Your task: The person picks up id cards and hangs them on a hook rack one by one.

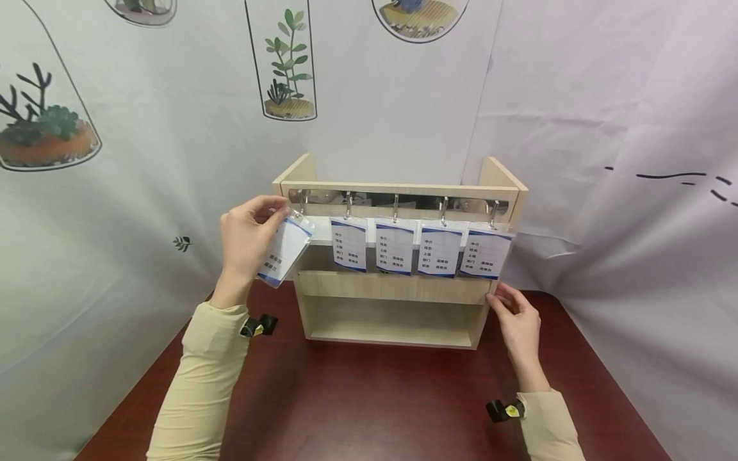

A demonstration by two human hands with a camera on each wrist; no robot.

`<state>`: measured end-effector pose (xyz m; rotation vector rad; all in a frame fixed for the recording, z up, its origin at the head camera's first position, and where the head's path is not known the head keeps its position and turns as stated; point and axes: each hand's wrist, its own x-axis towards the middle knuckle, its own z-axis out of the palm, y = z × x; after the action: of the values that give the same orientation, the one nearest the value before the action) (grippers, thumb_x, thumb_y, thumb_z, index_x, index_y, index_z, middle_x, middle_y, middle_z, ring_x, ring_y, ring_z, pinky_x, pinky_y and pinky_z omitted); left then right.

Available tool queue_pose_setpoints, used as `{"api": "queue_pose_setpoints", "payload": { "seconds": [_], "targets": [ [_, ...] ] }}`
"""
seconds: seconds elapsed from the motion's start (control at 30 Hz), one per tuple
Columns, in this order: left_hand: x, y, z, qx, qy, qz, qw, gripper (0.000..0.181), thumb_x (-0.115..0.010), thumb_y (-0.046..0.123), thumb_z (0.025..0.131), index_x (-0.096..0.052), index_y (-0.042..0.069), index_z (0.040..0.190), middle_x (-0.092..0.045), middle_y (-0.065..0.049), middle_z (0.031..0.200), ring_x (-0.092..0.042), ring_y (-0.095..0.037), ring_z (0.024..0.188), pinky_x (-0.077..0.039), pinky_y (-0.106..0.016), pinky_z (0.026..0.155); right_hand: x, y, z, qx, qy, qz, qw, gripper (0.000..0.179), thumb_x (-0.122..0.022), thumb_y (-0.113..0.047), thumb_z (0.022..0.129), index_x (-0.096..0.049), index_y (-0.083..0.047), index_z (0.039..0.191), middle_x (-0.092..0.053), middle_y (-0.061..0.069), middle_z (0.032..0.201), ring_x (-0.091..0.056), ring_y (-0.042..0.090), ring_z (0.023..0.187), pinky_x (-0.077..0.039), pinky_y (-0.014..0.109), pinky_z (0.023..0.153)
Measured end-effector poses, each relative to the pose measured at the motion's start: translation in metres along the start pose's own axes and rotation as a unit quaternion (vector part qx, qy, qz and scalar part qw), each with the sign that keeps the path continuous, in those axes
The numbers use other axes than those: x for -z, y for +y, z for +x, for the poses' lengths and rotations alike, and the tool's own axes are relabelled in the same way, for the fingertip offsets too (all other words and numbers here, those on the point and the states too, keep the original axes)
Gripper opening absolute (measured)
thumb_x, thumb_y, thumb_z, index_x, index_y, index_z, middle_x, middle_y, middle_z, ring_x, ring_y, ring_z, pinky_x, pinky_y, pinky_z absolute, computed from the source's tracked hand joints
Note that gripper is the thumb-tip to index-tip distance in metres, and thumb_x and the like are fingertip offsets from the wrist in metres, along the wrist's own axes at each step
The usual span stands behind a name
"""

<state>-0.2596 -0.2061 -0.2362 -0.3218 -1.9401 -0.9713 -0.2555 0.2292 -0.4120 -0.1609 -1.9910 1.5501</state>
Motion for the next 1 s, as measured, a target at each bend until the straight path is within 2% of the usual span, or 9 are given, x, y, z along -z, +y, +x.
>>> {"api": "queue_pose_setpoints", "payload": {
  "seconds": [0.17, 0.47, 0.77, 1.0],
  "targets": [
    [-0.0004, -0.0010, -0.0022, 0.007, -0.005, -0.013, 0.9999, 0.013, -0.077, 0.009, 0.090, -0.078, 0.001, 0.101, -0.076, -0.013, 0.090, -0.059, 0.004, 0.068, -0.045, -0.010, 0.062, 0.0008, 0.0001, -0.0002, 0.001, 0.003, 0.001, 1.0000, 0.036, -0.078, -0.020, 0.090, -0.071, -0.005, 0.122, -0.073, -0.009, 0.098, -0.062, -0.010, 0.086, -0.047, 0.008, 0.074],
    [-0.0050, -0.0072, -0.0066, 0.021, 0.020, -0.046, 0.9985, 0.014, -0.077, 0.009, 0.090, -0.078, 0.001, 0.101, -0.076, -0.013, 0.090, -0.060, 0.000, 0.068, -0.045, -0.012, 0.062, 0.0009, -0.0004, -0.0009, -0.001, 0.002, -0.011, 0.9999, 0.038, -0.079, -0.023, 0.090, -0.072, -0.007, 0.123, -0.074, 0.004, 0.105, -0.061, -0.010, 0.086, -0.046, 0.008, 0.074],
    [-0.0069, -0.0070, -0.0066, 0.024, 0.026, -0.035, 0.9987, 0.014, -0.076, 0.009, 0.091, -0.078, 0.001, 0.102, -0.076, -0.013, 0.090, -0.060, -0.001, 0.069, -0.045, -0.011, 0.063, 0.0010, 0.0000, -0.0006, -0.002, 0.001, -0.017, 0.9999, 0.038, -0.078, -0.024, 0.090, -0.071, -0.007, 0.124, -0.074, 0.003, 0.104, -0.061, -0.011, 0.087, -0.046, 0.008, 0.074],
    [-0.0073, -0.0072, -0.0091, 0.013, 0.024, -0.024, 0.9993, 0.013, -0.074, 0.007, 0.091, -0.077, 0.001, 0.102, -0.076, -0.013, 0.091, -0.059, 0.001, 0.069, -0.045, -0.011, 0.064, 0.0011, 0.0005, -0.0012, -0.003, -0.004, -0.019, 0.9998, 0.039, -0.078, -0.024, 0.090, -0.071, -0.007, 0.125, -0.074, 0.008, 0.107, -0.061, -0.012, 0.087, -0.046, 0.008, 0.075]
  ]
}}
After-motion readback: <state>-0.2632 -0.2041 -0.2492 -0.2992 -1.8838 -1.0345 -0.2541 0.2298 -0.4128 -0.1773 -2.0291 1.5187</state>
